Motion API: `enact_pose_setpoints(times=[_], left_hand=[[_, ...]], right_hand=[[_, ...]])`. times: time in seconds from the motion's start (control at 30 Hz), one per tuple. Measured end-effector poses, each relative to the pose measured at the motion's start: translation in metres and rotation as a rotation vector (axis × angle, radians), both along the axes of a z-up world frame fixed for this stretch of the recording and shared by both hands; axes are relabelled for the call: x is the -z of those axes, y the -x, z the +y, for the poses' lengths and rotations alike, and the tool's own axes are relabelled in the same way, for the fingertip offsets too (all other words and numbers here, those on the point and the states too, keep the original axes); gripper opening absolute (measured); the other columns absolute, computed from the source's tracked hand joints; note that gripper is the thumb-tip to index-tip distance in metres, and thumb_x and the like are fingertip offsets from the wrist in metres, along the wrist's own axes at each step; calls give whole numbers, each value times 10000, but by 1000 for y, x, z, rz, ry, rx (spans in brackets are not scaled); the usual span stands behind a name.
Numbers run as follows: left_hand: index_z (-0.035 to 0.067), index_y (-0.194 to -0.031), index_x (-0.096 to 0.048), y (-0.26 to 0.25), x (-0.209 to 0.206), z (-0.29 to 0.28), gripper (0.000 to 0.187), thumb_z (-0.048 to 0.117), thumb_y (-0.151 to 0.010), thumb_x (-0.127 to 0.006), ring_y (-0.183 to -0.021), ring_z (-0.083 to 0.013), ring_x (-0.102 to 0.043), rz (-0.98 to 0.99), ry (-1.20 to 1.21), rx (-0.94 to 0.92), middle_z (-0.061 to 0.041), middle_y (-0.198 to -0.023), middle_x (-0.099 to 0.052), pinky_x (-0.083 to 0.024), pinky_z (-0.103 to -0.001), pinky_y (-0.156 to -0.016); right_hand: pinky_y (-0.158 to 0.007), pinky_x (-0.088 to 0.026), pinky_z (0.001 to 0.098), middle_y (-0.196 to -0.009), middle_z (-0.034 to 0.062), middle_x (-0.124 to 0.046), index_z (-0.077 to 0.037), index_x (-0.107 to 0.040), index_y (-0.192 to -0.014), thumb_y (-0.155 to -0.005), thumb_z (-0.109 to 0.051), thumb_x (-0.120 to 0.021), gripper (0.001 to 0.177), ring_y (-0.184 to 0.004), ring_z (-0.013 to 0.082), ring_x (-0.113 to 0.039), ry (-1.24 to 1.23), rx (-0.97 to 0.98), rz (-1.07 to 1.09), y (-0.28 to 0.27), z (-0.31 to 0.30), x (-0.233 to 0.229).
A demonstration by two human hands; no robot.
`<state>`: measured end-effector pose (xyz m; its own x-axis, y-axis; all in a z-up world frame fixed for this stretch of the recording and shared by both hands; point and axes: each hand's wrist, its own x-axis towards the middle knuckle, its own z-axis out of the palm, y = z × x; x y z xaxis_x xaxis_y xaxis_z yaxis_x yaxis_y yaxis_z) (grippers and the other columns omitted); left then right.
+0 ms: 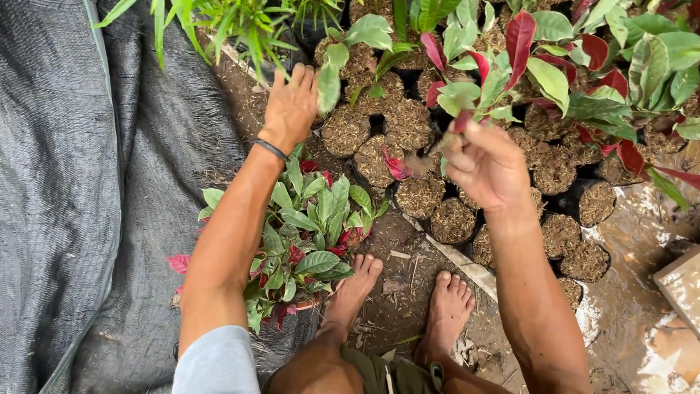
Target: The person is planting small seedlings into individual soil-filled bags. They pick up seedlings from a larger container, place them into the soil bags, and press the soil around the base to secure them.
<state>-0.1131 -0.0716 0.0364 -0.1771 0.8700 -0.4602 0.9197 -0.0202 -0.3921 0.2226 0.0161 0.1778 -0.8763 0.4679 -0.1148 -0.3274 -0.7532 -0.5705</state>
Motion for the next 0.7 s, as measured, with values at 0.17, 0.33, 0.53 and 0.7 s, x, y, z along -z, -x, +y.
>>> enact_pose_setpoints(times=[0.17, 0.33, 0.53, 0.7], left_hand=[[80, -1622, -269, -6, 3, -7, 982, 332, -772, -691, -1468, -335, -345, 69, -84, 59, -160, -1597, -405, -223, -644, -1196], [67, -1509, -445, -4, 7, -2, 606, -8, -908, -464, -990, -276, -485, 63, -233, 67, -43, -907, -492, -201, -650, -1249], [121, -1272, -646, 10, 22, 1, 449, 246, -843, -687, -1286, -305, -546, -51, -280, 62, -76, -1118, -683, -144, -722, -1216], [154, -1570, -398, 4, 16, -10, 811, 261, -822, -692, -1533, -298, -383, -105, -242, -26, -82, -1546, -544, -11, -705, -1232]], right_hand=[[-681, -495, 312, -817, 6, -692, -108, -733, -924, -1025, -260, -693, 187, -683, 106, -581, -1070, 339, -889, 17, -12, -9], [-430, -375, 207, -665, -7, -638, -93, -730, -894, -1076, -172, -675, 206, -464, 64, -460, -896, 316, -893, 18, -12, -6], [-383, -416, 193, -872, 56, -769, -75, -729, -958, -1056, -201, -668, 171, -430, 49, -496, -881, 257, -817, 31, -10, -3], [-407, -448, 197, -857, 55, -773, -104, -713, -829, -1025, -203, -699, 219, -426, 51, -499, -690, 255, -765, 41, -17, -5]])
